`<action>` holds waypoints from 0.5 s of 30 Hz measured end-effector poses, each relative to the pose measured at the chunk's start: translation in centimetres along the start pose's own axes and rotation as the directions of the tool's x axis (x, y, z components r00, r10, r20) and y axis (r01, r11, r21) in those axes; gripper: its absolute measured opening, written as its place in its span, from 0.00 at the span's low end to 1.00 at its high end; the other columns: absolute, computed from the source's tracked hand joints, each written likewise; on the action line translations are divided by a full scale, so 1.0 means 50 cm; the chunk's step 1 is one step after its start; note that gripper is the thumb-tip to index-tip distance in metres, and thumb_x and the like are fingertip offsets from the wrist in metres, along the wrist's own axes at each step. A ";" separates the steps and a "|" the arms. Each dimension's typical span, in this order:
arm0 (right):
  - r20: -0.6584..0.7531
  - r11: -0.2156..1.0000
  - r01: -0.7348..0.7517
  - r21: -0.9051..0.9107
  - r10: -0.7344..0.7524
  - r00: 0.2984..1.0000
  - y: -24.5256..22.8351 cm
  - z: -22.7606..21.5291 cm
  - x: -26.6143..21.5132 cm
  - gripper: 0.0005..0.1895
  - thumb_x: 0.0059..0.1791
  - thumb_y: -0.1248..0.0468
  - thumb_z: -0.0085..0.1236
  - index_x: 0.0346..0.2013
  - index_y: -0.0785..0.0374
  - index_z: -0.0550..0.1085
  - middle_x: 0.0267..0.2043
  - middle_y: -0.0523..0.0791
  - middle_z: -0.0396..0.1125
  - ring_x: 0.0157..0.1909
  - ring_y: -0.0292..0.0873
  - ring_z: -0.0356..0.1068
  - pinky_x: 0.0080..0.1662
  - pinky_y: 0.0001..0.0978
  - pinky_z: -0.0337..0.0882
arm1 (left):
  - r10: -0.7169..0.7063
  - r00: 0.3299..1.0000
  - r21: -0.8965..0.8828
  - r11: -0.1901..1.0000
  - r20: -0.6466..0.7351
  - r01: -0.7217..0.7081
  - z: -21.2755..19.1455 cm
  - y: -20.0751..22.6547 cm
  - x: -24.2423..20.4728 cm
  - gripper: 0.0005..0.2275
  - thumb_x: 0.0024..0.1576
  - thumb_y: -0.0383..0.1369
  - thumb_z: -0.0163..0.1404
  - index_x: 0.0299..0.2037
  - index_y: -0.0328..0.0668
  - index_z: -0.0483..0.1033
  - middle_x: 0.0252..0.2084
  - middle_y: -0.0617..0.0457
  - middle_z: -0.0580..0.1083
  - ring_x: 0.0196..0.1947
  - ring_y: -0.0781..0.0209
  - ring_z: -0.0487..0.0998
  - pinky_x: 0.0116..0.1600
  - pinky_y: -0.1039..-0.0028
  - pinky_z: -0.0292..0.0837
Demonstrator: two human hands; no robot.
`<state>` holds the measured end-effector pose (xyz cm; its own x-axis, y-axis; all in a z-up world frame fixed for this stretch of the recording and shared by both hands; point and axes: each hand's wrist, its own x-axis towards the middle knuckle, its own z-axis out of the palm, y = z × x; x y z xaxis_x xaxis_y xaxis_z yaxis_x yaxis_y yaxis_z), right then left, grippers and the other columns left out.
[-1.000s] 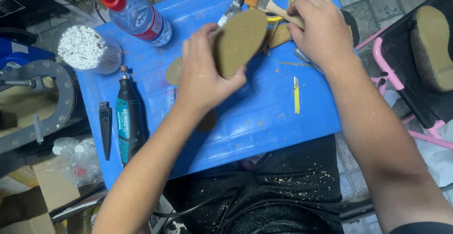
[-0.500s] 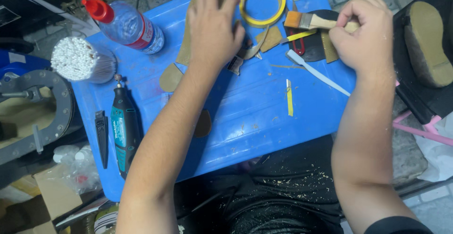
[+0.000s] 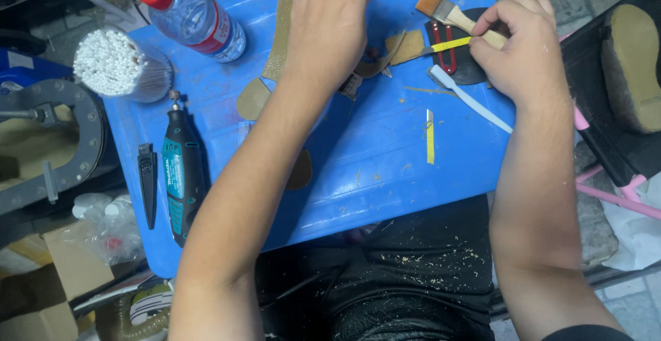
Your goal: The person separates a shoe insole from a white backing sheet and places it on a blue workbench. They use a ruler and a utility knife to cut the insole into smaller pieces. The person then uses a rotary tool to grind and shape the edges of the cut pieces. Finally, they fit the modified pieces onto a shoe sole to check alignment.
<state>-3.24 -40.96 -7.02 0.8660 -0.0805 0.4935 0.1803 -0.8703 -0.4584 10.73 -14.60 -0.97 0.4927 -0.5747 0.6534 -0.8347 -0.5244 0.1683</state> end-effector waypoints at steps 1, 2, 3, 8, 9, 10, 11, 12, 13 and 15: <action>0.000 1.000 0.021 -0.004 -0.021 1.000 -0.007 -0.002 0.001 0.07 0.44 0.74 0.64 0.36 0.66 0.76 0.44 0.50 0.67 0.55 0.55 0.63 0.56 0.45 0.67 | -0.028 0.999 -0.044 0.999 0.028 0.029 -0.044 0.011 -0.020 0.07 0.62 0.29 0.51 0.49 0.41 0.73 0.48 0.50 0.71 0.53 0.48 0.70 0.55 0.59 0.65; 0.000 0.999 0.043 -0.007 -0.043 0.999 -0.014 -0.004 0.004 0.08 0.44 0.74 0.64 0.37 0.66 0.77 0.45 0.51 0.66 0.56 0.55 0.62 0.57 0.45 0.67 | -0.054 0.997 -0.087 0.994 0.055 0.059 -0.089 0.027 -0.046 0.07 0.62 0.29 0.51 0.49 0.40 0.73 0.49 0.49 0.71 0.53 0.47 0.71 0.53 0.59 0.64; -0.018 0.998 0.059 -0.007 -0.059 0.998 -0.023 -0.005 0.008 0.08 0.44 0.75 0.63 0.37 0.66 0.76 0.46 0.51 0.66 0.56 0.55 0.63 0.57 0.44 0.67 | -0.043 0.993 -0.059 0.997 0.109 0.050 -0.134 0.041 -0.074 0.07 0.63 0.28 0.51 0.49 0.40 0.73 0.48 0.48 0.70 0.53 0.46 0.70 0.53 0.59 0.64; 0.027 0.977 -0.075 0.200 0.071 0.997 -0.101 -0.006 0.032 0.07 0.50 0.71 0.64 0.42 0.66 0.76 0.49 0.48 0.66 0.48 0.48 0.66 0.50 0.36 0.67 | 0.008 0.926 -0.027 1.000 0.378 0.002 -0.246 0.141 -0.212 0.10 0.58 0.29 0.51 0.48 0.39 0.74 0.43 0.49 0.69 0.53 0.50 0.71 0.56 0.59 0.66; 0.084 0.961 -0.091 0.261 0.071 0.994 -0.124 -0.006 0.035 0.08 0.50 0.69 0.65 0.42 0.65 0.76 0.50 0.47 0.67 0.47 0.47 0.67 0.49 0.35 0.68 | 0.020 0.924 -0.036 0.999 0.382 -0.006 -0.246 0.151 -0.229 0.10 0.57 0.29 0.52 0.48 0.39 0.74 0.44 0.49 0.69 0.53 0.51 0.71 0.57 0.59 0.66; 0.167 0.946 -0.041 0.321 -0.014 0.986 -0.148 -0.002 0.038 0.10 0.48 0.67 0.66 0.43 0.64 0.76 0.51 0.47 0.67 0.47 0.46 0.68 0.50 0.35 0.69 | 0.031 0.922 -0.045 0.999 0.386 -0.015 -0.243 0.157 -0.246 0.11 0.57 0.29 0.52 0.49 0.39 0.74 0.45 0.50 0.70 0.54 0.52 0.72 0.58 0.59 0.66; 0.246 0.923 0.000 0.385 -0.102 0.964 -0.175 0.006 0.038 0.13 0.46 0.66 0.67 0.43 0.64 0.76 0.51 0.48 0.67 0.48 0.47 0.69 0.51 0.35 0.71 | 0.040 0.919 -0.059 0.998 0.393 -0.018 -0.242 0.159 -0.262 0.11 0.57 0.30 0.53 0.49 0.40 0.74 0.46 0.51 0.70 0.55 0.52 0.72 0.59 0.60 0.66; 0.285 0.905 0.127 0.407 -0.258 0.923 -0.201 0.016 0.037 0.18 0.42 0.62 0.71 0.44 0.64 0.77 0.54 0.48 0.66 0.53 0.49 0.68 0.54 0.37 0.70 | 0.008 0.923 -0.097 0.995 0.385 0.032 -0.244 0.155 -0.277 0.13 0.55 0.31 0.55 0.49 0.40 0.73 0.47 0.49 0.71 0.55 0.50 0.72 0.58 0.59 0.66; 0.320 0.867 0.252 0.431 -0.407 0.855 -0.223 0.023 0.038 0.24 0.39 0.58 0.74 0.44 0.64 0.77 0.56 0.48 0.66 0.59 0.51 0.67 0.58 0.40 0.69 | -0.024 0.927 -0.138 0.987 0.373 0.082 -0.244 0.150 -0.290 0.15 0.52 0.32 0.57 0.49 0.39 0.72 0.49 0.47 0.71 0.55 0.49 0.72 0.57 0.59 0.65; 0.384 0.841 0.309 0.445 -0.491 0.782 -0.260 0.040 0.036 0.29 0.32 0.51 0.76 0.41 0.63 0.78 0.56 0.50 0.65 0.55 0.52 0.66 0.55 0.41 0.69 | -0.136 0.921 -0.173 0.962 0.364 0.211 -0.252 0.135 -0.311 0.20 0.47 0.34 0.60 0.48 0.37 0.70 0.50 0.43 0.71 0.55 0.44 0.71 0.56 0.58 0.65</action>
<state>-3.10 -28.79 -1.67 0.7677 0.5512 0.3269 0.6269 -0.5403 -0.5613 -5.65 -1.27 -0.68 0.6573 -0.6869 0.3100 -0.7417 -0.5170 0.4272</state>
